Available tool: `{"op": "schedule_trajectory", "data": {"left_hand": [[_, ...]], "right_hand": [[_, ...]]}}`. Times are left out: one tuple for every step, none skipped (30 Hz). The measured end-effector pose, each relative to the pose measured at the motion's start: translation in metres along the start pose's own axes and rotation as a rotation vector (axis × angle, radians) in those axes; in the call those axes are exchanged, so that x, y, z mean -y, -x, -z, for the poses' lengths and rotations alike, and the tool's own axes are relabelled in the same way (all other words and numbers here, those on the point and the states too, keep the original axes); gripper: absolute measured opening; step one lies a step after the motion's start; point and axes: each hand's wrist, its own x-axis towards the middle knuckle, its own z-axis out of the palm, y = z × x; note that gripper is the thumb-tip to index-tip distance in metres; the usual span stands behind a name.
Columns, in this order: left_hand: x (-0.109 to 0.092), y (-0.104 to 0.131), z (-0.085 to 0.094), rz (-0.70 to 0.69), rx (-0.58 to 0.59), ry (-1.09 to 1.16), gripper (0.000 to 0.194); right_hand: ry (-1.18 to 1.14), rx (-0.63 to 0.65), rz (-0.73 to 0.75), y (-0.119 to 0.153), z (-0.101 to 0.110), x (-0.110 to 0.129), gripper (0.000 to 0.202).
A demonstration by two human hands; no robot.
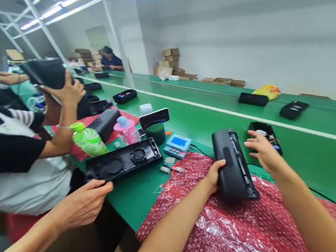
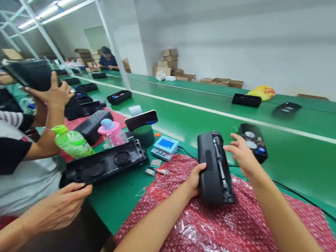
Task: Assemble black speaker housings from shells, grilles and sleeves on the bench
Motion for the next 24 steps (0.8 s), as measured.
{"op": "schedule_trajectory", "data": {"left_hand": [[0.030, -0.027, -0.032, -0.005, 0.059, -0.050, 0.027], [0.060, -0.051, -0.058, -0.019, 0.105, -0.097, 0.026], [0.085, -0.072, -0.078, -0.047, 0.136, -0.139, 0.027], [0.104, -0.088, -0.090, -0.093, 0.158, -0.173, 0.036], [0.117, -0.099, -0.095, -0.148, 0.172, -0.203, 0.050], [0.122, -0.105, -0.094, -0.208, 0.184, -0.229, 0.062], [0.122, -0.107, -0.090, -0.268, 0.192, -0.254, 0.073], [0.117, -0.106, -0.085, -0.322, 0.198, -0.278, 0.080], [0.111, -0.103, -0.080, -0.367, 0.203, -0.303, 0.084], [0.105, -0.099, -0.077, -0.403, 0.206, -0.326, 0.085], [0.099, -0.097, -0.074, -0.427, 0.207, -0.348, 0.086], [0.095, -0.096, -0.073, -0.442, 0.208, -0.368, 0.085], [0.094, -0.095, -0.073, -0.449, 0.210, -0.386, 0.085], [0.093, -0.096, -0.073, -0.453, 0.212, -0.401, 0.084], [0.094, -0.098, -0.073, -0.454, 0.214, -0.415, 0.083], [0.096, -0.099, -0.072, -0.455, 0.216, -0.427, 0.082], [0.097, -0.101, -0.072, -0.458, 0.218, -0.437, 0.082], [0.098, -0.102, -0.072, -0.462, 0.220, -0.446, 0.082], [0.099, -0.102, -0.071, -0.466, 0.221, -0.452, 0.082], [0.099, -0.102, -0.071, -0.469, 0.223, -0.456, 0.082], [0.098, -0.101, -0.070, -0.469, 0.225, -0.459, 0.083], [0.097, -0.101, -0.070, -0.468, 0.227, -0.462, 0.083], [0.096, -0.100, -0.070, -0.467, 0.227, -0.464, 0.083], [0.096, -0.099, -0.070, -0.467, 0.228, -0.465, 0.083]], "right_hand": [[-0.037, 0.030, -0.051, 0.003, 0.001, -0.010, 0.092], [-0.065, 0.070, -0.064, 0.007, 0.000, -0.016, 0.095], [-0.098, 0.111, -0.062, 0.012, -0.003, -0.019, 0.098], [-0.130, 0.150, -0.048, 0.017, -0.007, -0.021, 0.100], [-0.160, 0.179, -0.024, 0.022, -0.012, -0.020, 0.103], [-0.187, 0.197, 0.003, 0.027, -0.016, -0.018, 0.105], [-0.212, 0.203, 0.031, 0.031, -0.020, -0.015, 0.106], [-0.235, 0.200, 0.059, 0.034, -0.024, -0.013, 0.106], [-0.256, 0.192, 0.086, 0.036, -0.027, -0.011, 0.105], [-0.276, 0.184, 0.111, 0.038, -0.030, -0.010, 0.103], [-0.293, 0.178, 0.135, 0.039, -0.033, -0.010, 0.101], [-0.306, 0.177, 0.154, 0.040, -0.035, -0.010, 0.099], [-0.315, 0.180, 0.168, 0.040, -0.036, -0.012, 0.097], [-0.322, 0.186, 0.179, 0.040, -0.037, -0.013, 0.096], [-0.325, 0.197, 0.188, 0.040, -0.037, -0.015, 0.096], [-0.325, 0.214, 0.196, 0.039, -0.036, -0.017, 0.097], [-0.323, 0.235, 0.204, 0.039, -0.034, -0.019, 0.101], [-0.318, 0.260, 0.213, 0.039, -0.031, -0.021, 0.107], [-0.313, 0.290, 0.224, 0.038, -0.028, -0.023, 0.112], [-0.307, 0.321, 0.236, 0.038, -0.026, -0.024, 0.117], [-0.299, 0.352, 0.248, 0.038, -0.023, -0.025, 0.121], [-0.292, 0.376, 0.261, 0.038, -0.022, -0.026, 0.122], [-0.287, 0.391, 0.274, 0.038, -0.022, -0.026, 0.121], [-0.286, 0.394, 0.285, 0.039, -0.022, -0.026, 0.121]]}}
